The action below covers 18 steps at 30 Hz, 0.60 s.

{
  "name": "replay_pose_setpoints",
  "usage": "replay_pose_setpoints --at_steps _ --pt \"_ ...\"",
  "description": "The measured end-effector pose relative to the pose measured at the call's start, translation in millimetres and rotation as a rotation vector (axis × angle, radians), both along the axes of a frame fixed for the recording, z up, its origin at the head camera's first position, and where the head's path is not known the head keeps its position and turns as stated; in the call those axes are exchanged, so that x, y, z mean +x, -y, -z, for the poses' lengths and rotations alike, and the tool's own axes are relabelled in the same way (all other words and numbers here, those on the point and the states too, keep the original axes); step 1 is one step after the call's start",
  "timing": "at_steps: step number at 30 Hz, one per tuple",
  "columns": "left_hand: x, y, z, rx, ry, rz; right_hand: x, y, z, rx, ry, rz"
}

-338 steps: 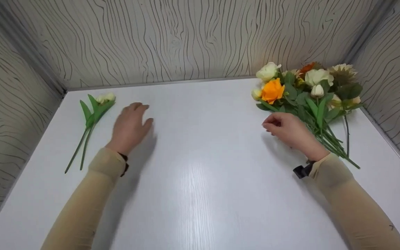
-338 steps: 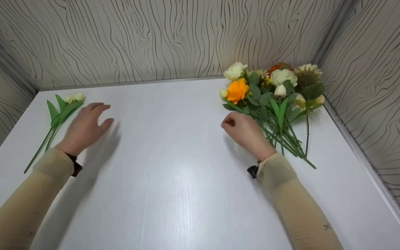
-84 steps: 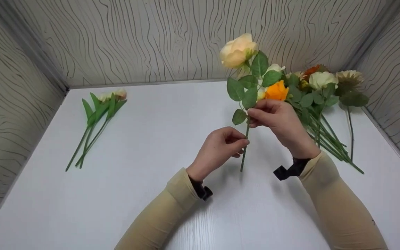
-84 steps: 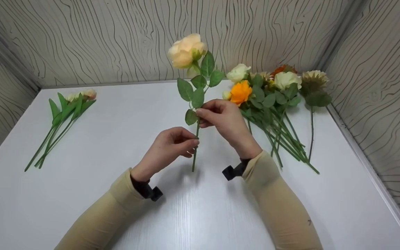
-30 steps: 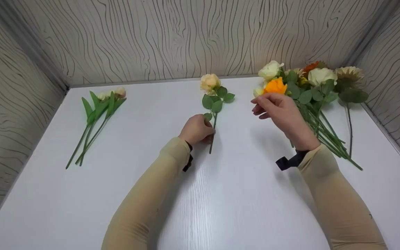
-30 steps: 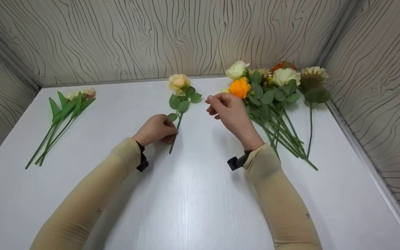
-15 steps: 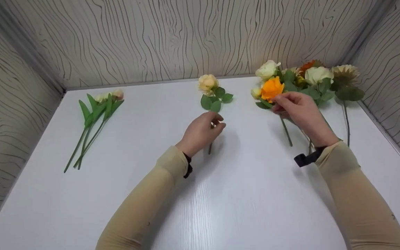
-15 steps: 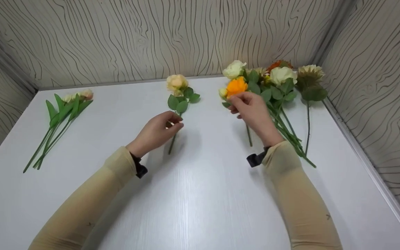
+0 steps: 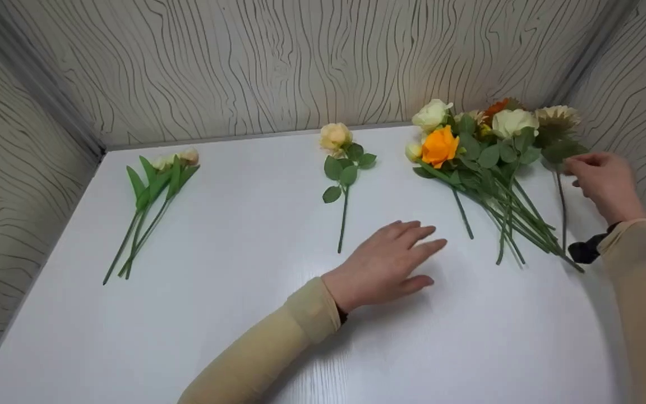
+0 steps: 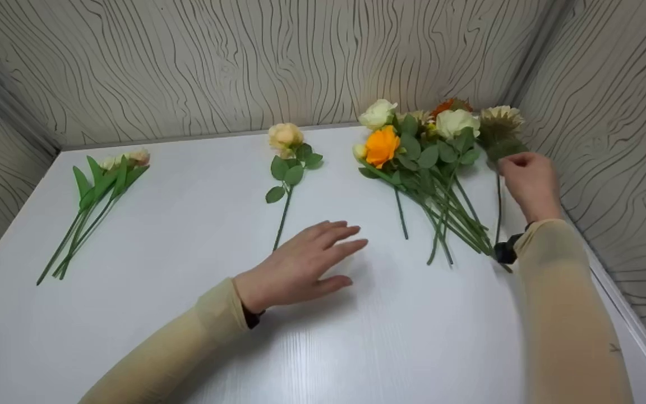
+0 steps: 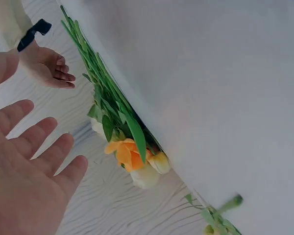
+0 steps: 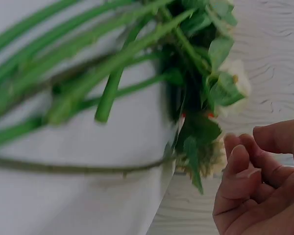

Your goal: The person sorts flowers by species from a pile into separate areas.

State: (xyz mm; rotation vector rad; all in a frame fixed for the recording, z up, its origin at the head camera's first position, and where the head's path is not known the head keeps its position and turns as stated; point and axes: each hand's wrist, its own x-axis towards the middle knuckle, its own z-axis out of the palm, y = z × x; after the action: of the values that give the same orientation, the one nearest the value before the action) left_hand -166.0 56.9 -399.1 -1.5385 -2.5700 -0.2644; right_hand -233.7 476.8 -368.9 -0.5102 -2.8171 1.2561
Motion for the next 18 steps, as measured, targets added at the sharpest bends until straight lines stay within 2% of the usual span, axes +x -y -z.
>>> replay_pose_setpoints --at_steps 4,8,14,18 --pt "17.6 -14 -0.8 -0.081 -0.046 0.081 -0.7 -23 9.6 0.056 0.118 0.025" --pt "28.1 -24 -2.8 -0.123 -0.061 0.126 -4.1 -33 17.6 -0.001 0.183 0.018" --pt "30.6 -28 1.9 -0.127 -0.056 0.124 -7.2 -36 21.9 -0.128 0.222 0.035" --pt "29.2 -27 6.6 -0.105 -0.04 0.127 -7.9 -34 23.4 -0.145 0.223 0.014"
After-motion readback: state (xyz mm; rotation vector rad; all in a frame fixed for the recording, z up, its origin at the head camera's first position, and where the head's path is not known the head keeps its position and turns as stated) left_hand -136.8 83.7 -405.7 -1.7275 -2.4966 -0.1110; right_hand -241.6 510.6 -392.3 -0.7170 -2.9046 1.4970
